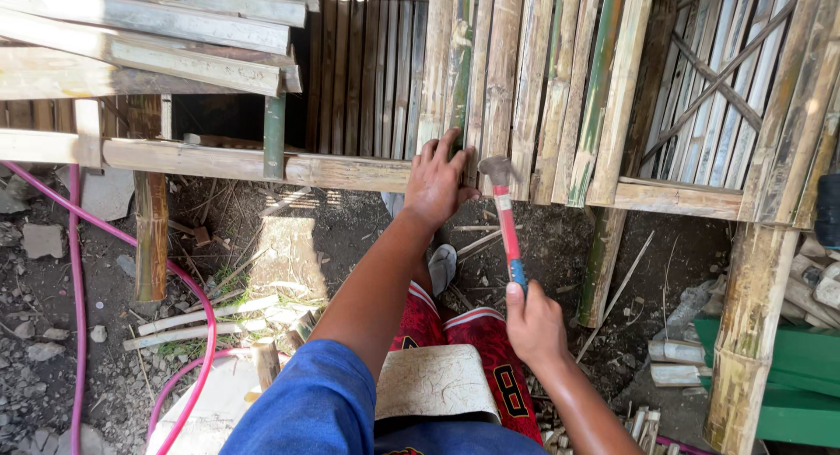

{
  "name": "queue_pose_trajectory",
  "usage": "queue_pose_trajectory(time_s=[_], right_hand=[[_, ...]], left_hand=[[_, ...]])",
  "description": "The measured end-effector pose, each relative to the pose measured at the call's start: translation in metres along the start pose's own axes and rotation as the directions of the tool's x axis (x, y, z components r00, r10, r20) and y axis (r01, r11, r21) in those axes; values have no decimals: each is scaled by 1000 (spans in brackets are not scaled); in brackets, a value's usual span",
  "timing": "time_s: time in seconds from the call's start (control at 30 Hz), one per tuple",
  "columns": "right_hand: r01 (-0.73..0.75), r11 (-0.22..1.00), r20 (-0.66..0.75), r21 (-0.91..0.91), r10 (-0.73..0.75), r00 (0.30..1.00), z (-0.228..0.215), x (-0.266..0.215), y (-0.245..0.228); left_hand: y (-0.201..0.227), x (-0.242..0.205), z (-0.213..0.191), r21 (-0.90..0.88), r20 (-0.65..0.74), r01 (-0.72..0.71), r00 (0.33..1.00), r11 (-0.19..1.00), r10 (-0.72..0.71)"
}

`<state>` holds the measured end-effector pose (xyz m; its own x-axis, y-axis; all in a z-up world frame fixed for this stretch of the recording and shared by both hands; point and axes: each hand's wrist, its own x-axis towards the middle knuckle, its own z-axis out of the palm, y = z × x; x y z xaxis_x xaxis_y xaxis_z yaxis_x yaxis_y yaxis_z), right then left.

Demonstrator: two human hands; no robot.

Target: The person assembles a bamboo cage by hammering nails into the frame and attaching thin bamboo strips. They use a hammer and a saw to cut and fit the bamboo pieces, working methodically to secure the structure.

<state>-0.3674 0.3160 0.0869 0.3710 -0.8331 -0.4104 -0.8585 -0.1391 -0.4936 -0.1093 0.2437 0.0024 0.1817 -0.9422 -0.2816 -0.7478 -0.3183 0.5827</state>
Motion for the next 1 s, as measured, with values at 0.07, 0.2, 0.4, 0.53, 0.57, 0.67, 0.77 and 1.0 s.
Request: queue_pose_trajectory(time_s=[0.07, 0.2, 0.4, 0.53, 0.57, 0.67, 0.77, 1.0], right_hand=[[114, 970, -89, 213, -97, 991, -1, -3, 6], [228, 876, -175, 425, -168, 970, 3, -22, 22], [110, 990, -54, 87, -106, 993, 22, 3, 30], [411, 805, -292, 428, -307, 906, 28, -7, 41], [185, 920, -114, 345, -154, 981, 33, -4, 43], [-122, 992, 67, 17, 120, 990, 35, 2, 47], [167, 980, -157, 107, -149, 976, 38, 22, 51], [174, 983, -183, 51, -163, 970, 48, 3, 61]], left_hand=[[-2, 2, -2, -11, -20, -4, 1000, 1000, 4], [-2, -4, 5, -46, -3, 21, 1000, 999, -21], [5, 0, -5, -9, 59, 54, 997, 999, -53], [0, 0, 3, -11, 10, 23, 1000, 1000, -23], [-1, -2, 4, -17, 13, 18, 1000, 1000, -18], [-3, -1, -3, -54, -3, -17, 1000, 998, 16], [-11, 8, -13, -123, -49, -68, 997, 990, 63], [-16, -44, 13, -280, -314, -206, 943, 938, 113]])
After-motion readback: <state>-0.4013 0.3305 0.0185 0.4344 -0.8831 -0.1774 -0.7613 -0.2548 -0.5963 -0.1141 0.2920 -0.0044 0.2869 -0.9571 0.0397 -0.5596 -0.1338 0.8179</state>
